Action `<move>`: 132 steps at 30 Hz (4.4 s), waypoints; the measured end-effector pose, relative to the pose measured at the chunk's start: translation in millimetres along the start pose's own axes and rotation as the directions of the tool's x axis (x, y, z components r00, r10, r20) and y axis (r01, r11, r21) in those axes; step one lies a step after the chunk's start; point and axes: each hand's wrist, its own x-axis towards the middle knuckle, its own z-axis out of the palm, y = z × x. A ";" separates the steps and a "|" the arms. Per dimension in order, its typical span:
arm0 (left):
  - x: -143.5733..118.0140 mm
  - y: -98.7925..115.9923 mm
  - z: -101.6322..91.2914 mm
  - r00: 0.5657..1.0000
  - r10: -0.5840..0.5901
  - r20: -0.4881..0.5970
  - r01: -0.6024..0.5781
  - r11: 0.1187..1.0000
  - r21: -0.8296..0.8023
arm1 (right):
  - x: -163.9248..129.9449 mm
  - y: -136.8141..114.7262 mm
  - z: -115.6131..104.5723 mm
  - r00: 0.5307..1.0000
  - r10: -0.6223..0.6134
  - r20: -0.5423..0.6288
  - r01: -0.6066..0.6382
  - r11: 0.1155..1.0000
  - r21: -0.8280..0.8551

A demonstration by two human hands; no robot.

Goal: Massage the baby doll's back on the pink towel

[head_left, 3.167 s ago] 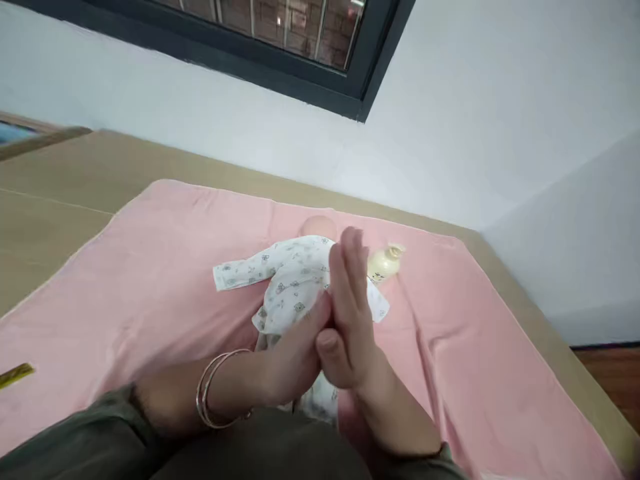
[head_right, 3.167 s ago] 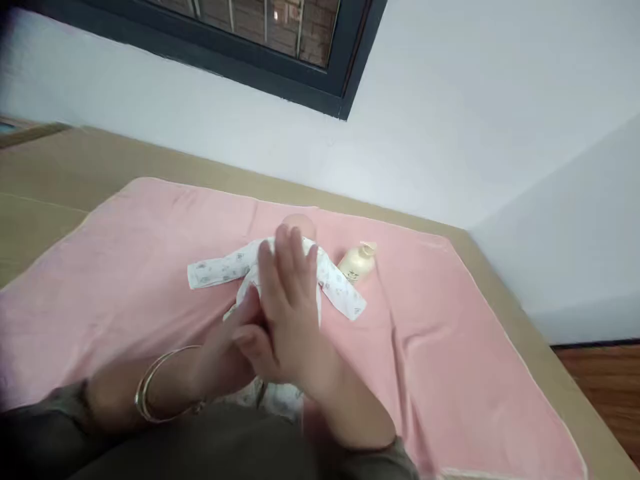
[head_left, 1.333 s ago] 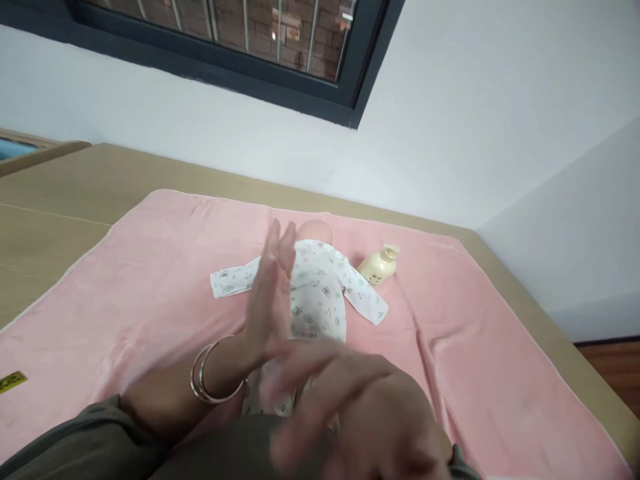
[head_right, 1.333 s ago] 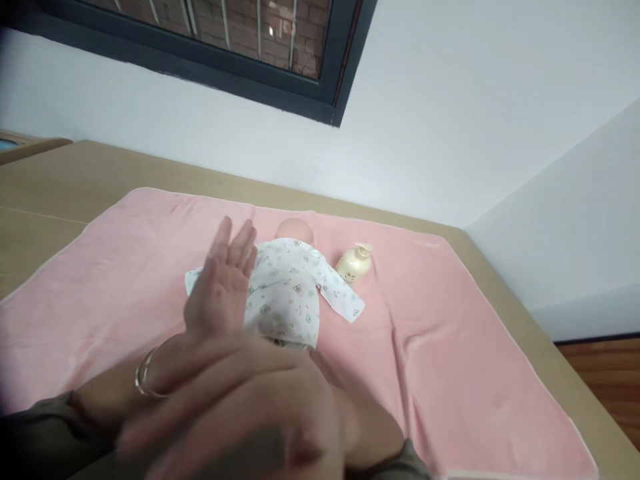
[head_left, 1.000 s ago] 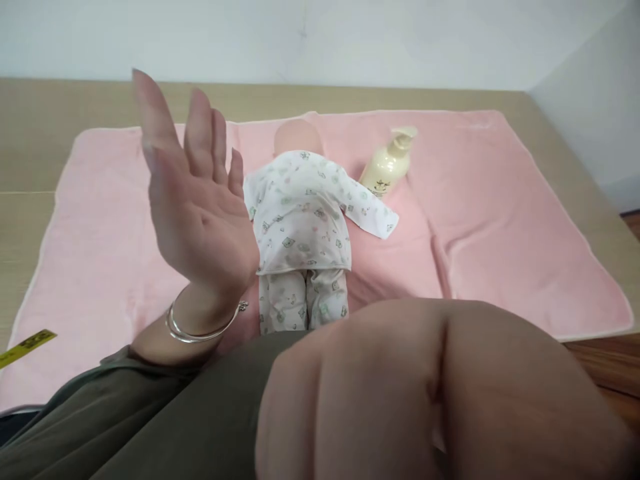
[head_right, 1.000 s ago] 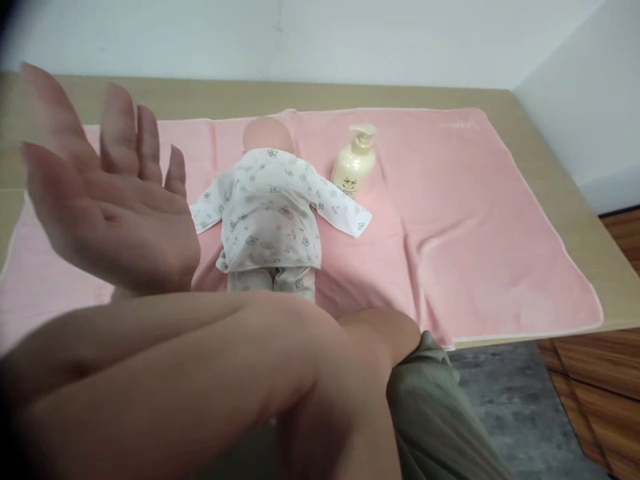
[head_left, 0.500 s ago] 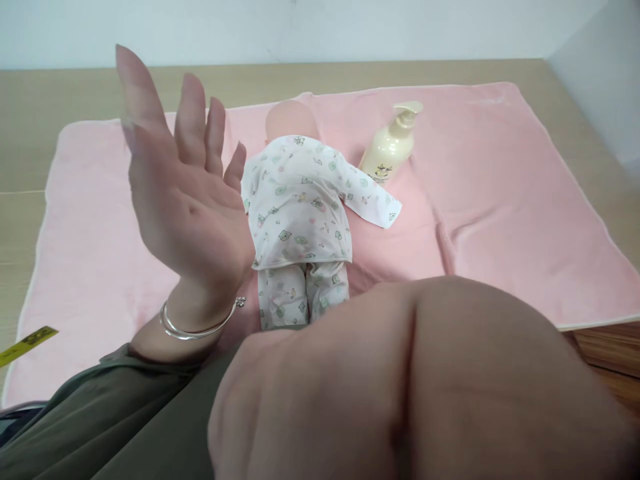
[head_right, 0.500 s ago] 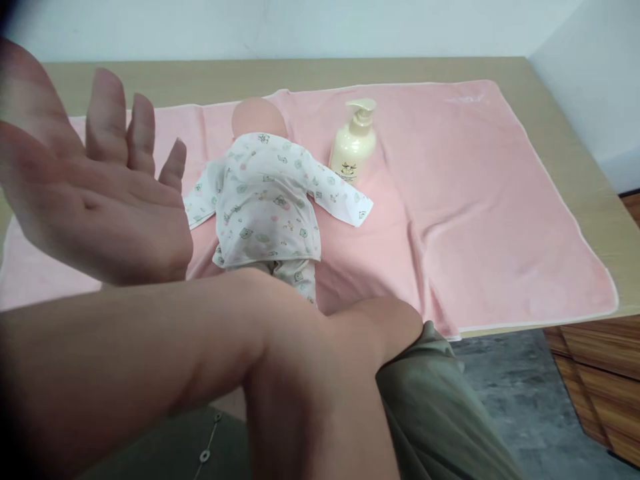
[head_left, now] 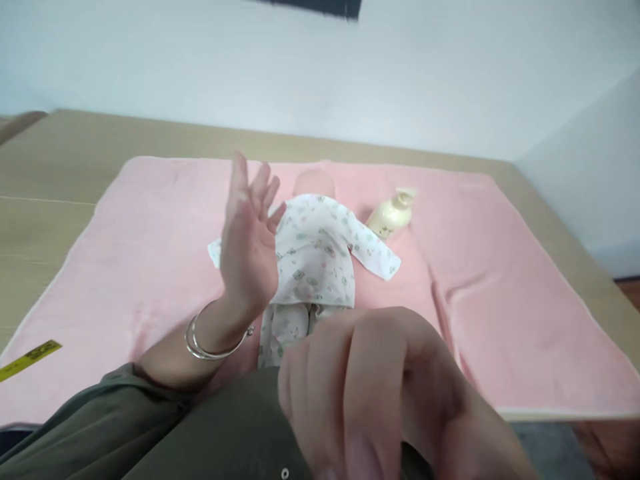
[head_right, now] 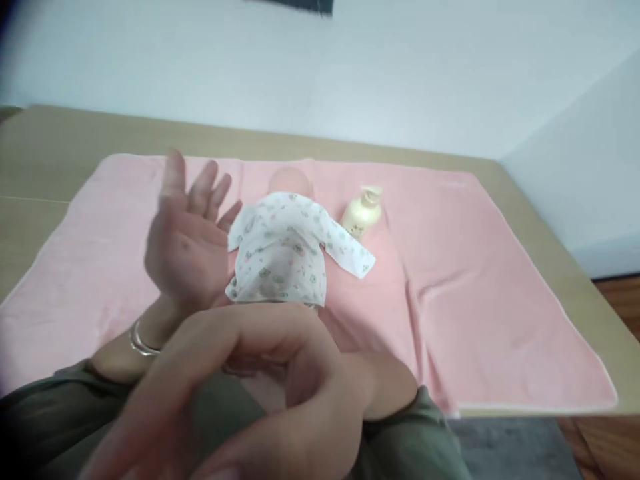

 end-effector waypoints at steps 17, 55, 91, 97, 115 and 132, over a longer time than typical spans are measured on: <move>45.9 -95.1 -34.3 0.981 -0.150 -0.120 0.192 0.809 0.556 | 78.4 142.3 13.7 0.937 0.288 0.196 0.027 0.499 -0.866; 27.7 -119.0 -36.2 0.937 -0.041 0.347 -0.342 0.094 0.935 | 90.7 196.0 -7.9 0.870 0.447 -0.207 -0.409 0.422 -0.809; 30.3 -139.3 -35.4 0.978 0.004 0.208 -0.206 0.171 0.964 | 92.4 194.4 -2.3 0.903 0.397 -0.163 -0.350 0.460 -0.816; 30.4 -139.8 -35.6 0.979 0.015 0.205 -0.205 0.182 0.962 | 92.6 201.3 -2.6 0.913 0.370 -0.174 -0.342 0.458 -0.821; 30.7 -140.5 -35.9 0.979 0.016 0.204 -0.203 0.207 0.957 | 93.4 205.6 -5.6 0.896 0.412 -0.167 -0.371 0.486 -0.792; 30.2 -142.0 -35.4 0.983 0.024 0.182 -0.183 0.222 0.958 | 94.8 210.5 -6.8 0.885 0.432 -0.170 -0.387 0.483 -0.786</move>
